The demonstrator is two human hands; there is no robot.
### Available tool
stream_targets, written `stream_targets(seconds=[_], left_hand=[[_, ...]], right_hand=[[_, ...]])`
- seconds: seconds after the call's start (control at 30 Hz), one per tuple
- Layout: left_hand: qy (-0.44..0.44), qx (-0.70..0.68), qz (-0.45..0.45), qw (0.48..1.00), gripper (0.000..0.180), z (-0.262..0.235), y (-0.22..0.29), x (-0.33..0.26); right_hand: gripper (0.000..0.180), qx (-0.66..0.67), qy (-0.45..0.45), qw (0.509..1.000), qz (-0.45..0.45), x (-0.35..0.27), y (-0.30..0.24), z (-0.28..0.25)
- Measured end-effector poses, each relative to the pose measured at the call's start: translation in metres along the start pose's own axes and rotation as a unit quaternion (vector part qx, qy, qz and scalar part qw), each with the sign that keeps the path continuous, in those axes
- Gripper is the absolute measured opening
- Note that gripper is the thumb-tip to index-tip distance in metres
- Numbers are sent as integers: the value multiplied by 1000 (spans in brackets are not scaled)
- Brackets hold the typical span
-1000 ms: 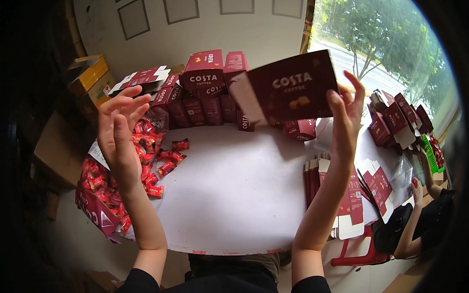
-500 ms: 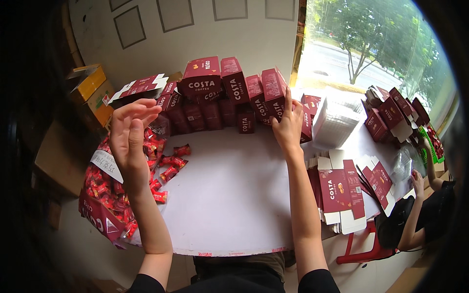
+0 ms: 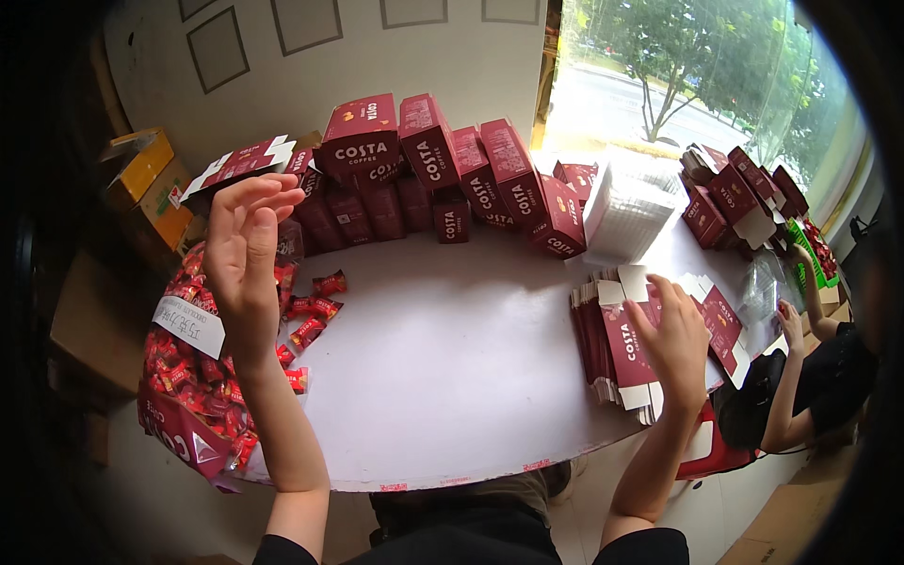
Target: The person folds flat Costa Coffee boxes into small rectangular containers and stacks them. Then the person separates clear plastic trays and places red-wrapped candies into the trays. The person works at a table with a coworker visible in the background.
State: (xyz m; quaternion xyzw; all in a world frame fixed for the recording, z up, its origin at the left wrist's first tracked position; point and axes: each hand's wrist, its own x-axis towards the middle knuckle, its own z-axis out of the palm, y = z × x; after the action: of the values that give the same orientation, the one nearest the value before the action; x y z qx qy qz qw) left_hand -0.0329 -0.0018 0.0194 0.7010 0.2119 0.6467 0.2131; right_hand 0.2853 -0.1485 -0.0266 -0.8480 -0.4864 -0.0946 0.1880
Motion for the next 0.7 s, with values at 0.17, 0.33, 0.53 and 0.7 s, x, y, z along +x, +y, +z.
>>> stream_targets(seconds=[0.17, 0.33, 0.53, 0.7], left_hand=[[-18, -4, -8, 1000, 14, 4, 0, 1], [-44, -10, -21, 999, 15, 7, -5, -1], [-122, 16, -57, 991, 32, 22, -10, -6], [15, -218, -98, 971, 64, 41, -8, -7]], right_hand=[[69, -4, -116, 969, 217, -41, 104, 20], [48, -63, 14, 988, 141, -49, 91, 14], [16, 179, 148, 973, 3, -31, 44, -21], [14, 384, 232, 869, -209, 1, -82, -17]])
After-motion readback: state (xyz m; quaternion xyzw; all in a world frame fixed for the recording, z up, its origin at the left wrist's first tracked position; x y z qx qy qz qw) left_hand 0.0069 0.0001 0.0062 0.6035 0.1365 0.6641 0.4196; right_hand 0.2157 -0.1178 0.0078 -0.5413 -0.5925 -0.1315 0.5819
